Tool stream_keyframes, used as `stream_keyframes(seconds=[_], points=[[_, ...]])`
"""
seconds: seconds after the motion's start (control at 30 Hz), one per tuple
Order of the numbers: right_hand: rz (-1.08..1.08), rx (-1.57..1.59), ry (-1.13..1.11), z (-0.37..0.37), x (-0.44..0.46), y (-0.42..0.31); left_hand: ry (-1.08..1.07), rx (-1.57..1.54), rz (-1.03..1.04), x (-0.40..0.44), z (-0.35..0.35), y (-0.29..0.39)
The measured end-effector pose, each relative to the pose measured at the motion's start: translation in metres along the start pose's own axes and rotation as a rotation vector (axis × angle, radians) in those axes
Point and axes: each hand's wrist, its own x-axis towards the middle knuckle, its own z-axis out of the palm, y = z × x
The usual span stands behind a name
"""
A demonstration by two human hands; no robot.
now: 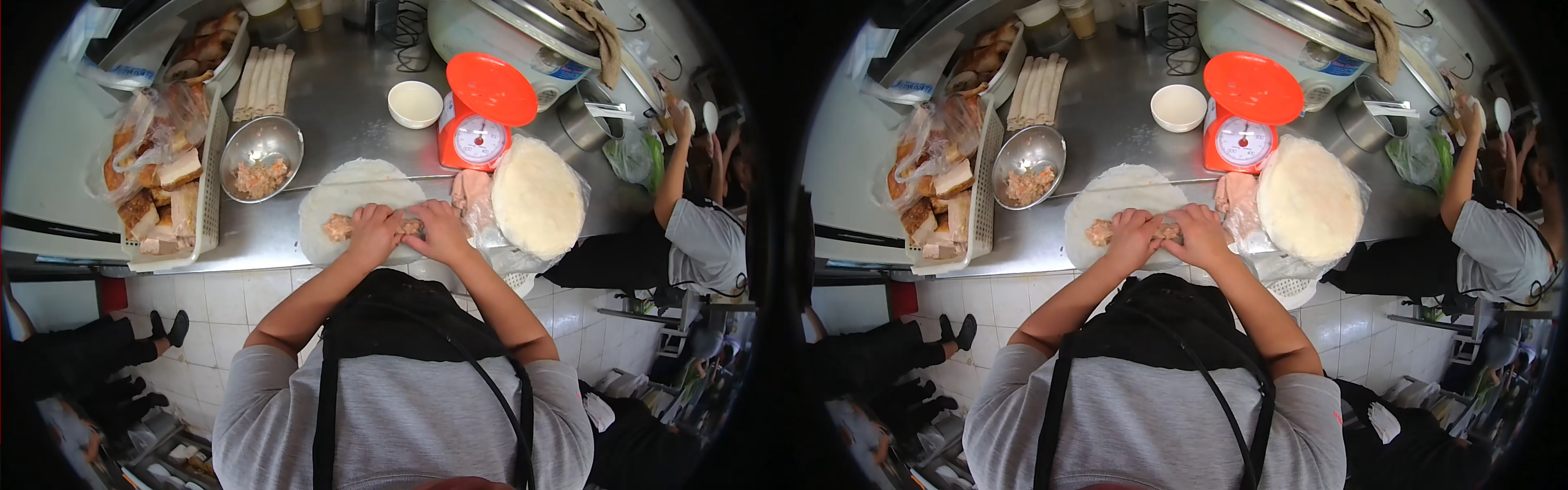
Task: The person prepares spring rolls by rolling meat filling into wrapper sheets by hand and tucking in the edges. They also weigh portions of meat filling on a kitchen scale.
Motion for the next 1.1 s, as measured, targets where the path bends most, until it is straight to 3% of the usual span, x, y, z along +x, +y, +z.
stream_keyframes(seconds=[0.07,0.17,0.27,0.47,0.57,0.67,0.87,0.97,1.1], points=[[-0.001,-0.062,-0.126,0.005,-0.002,0.002,-0.046,-0.019,0.024,0.000,0.000,-0.002],[-0.058,-0.106,-0.127,0.011,-0.006,0.011,-0.072,-0.008,0.050,0.000,-0.002,-0.003],[0.101,-0.064,-0.011,-0.005,-0.006,0.000,-0.045,-0.014,0.073,0.003,-0.005,0.000],[0.141,-0.090,-0.364,0.002,-0.005,0.012,-0.042,-0.018,0.098,0.002,0.012,-0.002],[0.154,-0.144,-0.190,-0.015,0.002,-0.007,-0.053,-0.017,0.084,0.002,0.003,-0.004],[0.008,-0.090,-0.184,-0.007,0.005,-0.004,-0.079,0.015,0.061,0.000,-0.009,-0.009],[0.009,-0.168,-0.356,-0.001,0.017,-0.015,-0.120,0.039,-0.047,-0.019,-0.040,-0.039],[-0.134,-0.140,-0.217,0.023,0.022,-0.024,-0.073,-0.026,-0.072,-0.026,-0.044,-0.048],[-0.172,-0.109,-0.203,0.051,0.028,-0.040,0.000,-0.106,-0.026,-0.036,-0.035,-0.061]])
